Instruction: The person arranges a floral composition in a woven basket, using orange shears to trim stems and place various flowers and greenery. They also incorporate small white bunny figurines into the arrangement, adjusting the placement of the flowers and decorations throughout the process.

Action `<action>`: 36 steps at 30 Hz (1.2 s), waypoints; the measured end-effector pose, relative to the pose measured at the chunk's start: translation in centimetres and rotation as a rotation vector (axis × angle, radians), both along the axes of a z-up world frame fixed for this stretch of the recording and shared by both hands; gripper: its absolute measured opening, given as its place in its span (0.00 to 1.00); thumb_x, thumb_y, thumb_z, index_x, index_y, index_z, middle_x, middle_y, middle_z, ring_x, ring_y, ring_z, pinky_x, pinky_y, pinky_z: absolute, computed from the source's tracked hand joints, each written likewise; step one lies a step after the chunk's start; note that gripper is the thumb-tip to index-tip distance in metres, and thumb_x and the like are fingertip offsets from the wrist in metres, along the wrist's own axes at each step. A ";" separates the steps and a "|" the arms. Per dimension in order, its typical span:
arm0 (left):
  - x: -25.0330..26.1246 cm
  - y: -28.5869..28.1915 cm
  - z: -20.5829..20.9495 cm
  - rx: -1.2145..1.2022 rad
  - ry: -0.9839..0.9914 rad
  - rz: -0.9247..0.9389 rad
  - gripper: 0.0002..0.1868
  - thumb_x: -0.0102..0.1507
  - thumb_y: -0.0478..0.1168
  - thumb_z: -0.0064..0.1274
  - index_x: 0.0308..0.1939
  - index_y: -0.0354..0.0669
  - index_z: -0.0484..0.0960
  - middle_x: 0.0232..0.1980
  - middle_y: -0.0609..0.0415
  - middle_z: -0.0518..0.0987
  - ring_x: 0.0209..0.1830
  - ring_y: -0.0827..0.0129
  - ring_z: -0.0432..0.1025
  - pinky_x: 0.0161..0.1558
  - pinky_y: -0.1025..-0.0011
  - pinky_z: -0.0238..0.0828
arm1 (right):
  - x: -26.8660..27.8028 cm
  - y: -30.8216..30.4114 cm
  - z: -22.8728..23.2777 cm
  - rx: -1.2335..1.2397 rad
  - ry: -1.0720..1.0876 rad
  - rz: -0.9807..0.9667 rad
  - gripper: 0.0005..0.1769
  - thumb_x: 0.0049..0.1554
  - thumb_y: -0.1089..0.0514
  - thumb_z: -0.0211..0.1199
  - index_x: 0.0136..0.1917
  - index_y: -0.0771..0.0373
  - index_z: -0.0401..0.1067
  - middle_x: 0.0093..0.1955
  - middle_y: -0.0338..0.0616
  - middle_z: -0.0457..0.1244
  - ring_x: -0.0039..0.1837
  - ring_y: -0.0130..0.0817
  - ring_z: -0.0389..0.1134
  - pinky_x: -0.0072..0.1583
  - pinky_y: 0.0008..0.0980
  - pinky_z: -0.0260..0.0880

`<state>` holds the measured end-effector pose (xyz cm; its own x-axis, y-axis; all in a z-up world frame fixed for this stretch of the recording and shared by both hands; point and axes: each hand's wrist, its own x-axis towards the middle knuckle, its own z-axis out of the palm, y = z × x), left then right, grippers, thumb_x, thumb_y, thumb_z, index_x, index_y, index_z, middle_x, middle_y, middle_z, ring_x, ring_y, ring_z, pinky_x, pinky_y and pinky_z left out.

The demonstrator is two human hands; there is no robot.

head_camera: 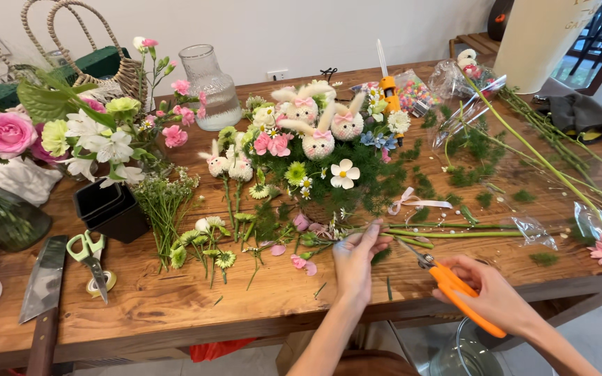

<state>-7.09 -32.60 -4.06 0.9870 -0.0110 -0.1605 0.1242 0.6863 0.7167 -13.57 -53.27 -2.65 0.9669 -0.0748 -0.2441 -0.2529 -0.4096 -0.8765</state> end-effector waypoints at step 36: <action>-0.8 -0.8 -0.6 -0.157 0.235 0.025 0.15 0.60 0.33 0.60 0.47 0.24 0.83 0.42 0.36 0.84 0.39 0.56 0.80 0.46 0.69 0.79 | 2.0 -0.5 -2.2 0.138 0.032 0.060 0.23 0.47 0.63 0.76 0.57 0.70 0.81 0.38 0.48 0.74 0.42 0.28 0.68 0.44 0.25 0.60</action>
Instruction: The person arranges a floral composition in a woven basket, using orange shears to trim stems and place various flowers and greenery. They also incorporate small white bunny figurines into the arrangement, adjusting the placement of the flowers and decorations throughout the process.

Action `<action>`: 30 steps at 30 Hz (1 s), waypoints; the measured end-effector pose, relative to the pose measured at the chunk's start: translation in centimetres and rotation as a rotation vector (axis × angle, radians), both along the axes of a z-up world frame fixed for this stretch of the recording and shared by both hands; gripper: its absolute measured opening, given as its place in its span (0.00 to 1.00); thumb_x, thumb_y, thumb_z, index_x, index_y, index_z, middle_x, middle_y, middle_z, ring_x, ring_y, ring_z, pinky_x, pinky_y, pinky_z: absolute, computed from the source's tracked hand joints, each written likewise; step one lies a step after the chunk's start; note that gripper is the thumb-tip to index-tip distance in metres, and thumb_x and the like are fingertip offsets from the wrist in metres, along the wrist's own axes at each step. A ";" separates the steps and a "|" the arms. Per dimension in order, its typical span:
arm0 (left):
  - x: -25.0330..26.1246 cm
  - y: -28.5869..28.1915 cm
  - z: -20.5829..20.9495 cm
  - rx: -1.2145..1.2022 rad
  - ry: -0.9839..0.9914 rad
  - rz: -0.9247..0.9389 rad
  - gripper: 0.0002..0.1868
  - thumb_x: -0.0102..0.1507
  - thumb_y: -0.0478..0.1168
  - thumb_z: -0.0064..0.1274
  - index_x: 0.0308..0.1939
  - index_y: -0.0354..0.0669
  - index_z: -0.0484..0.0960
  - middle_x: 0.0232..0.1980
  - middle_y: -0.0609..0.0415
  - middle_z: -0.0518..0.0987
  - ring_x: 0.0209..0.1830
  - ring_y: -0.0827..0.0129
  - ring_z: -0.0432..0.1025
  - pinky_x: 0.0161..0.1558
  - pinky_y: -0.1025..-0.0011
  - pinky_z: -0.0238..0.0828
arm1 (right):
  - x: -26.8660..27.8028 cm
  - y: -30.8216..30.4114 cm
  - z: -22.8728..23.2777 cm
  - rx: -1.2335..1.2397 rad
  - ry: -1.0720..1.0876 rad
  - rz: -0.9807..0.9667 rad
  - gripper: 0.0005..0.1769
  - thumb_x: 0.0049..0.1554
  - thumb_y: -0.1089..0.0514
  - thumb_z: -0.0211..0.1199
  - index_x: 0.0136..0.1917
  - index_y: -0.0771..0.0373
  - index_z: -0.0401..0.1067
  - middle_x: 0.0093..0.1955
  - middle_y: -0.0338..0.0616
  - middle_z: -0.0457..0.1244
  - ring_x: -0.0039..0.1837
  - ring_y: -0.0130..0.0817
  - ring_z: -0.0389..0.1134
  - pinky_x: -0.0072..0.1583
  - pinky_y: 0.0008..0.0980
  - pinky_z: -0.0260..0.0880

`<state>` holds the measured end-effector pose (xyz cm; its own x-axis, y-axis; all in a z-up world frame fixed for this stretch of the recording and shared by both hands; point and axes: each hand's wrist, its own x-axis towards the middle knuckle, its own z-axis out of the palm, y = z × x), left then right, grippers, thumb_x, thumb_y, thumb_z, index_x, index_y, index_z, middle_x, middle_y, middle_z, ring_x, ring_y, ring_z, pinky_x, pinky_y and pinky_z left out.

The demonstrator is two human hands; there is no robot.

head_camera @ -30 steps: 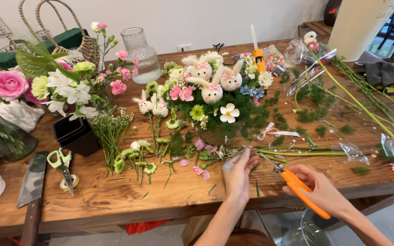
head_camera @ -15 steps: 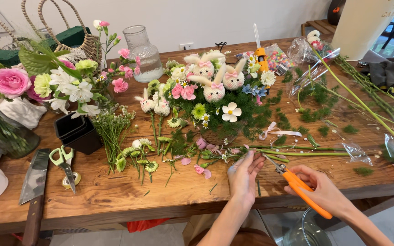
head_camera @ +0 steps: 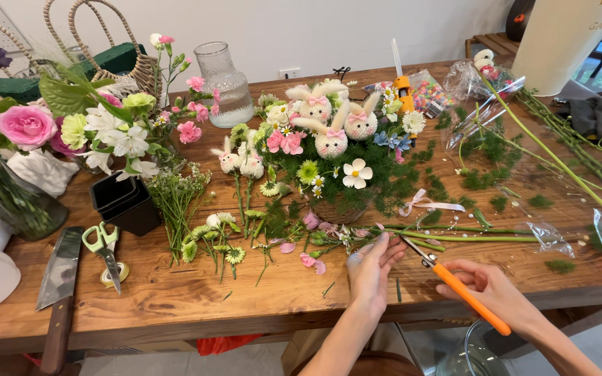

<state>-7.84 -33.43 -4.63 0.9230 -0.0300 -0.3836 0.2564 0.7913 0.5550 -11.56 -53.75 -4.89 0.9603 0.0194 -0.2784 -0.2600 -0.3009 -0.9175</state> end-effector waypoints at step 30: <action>-2.0 5.5 0.5 0.580 -0.519 -0.330 0.05 0.66 0.32 0.54 0.45 0.37 0.84 0.40 0.48 0.84 0.37 0.67 0.79 0.43 0.76 0.80 | 1.6 -1.5 1.8 -1.051 0.046 0.031 0.33 0.44 0.30 0.66 0.63 0.31 0.70 0.53 0.25 0.74 0.56 0.33 0.75 0.56 0.34 0.71</action>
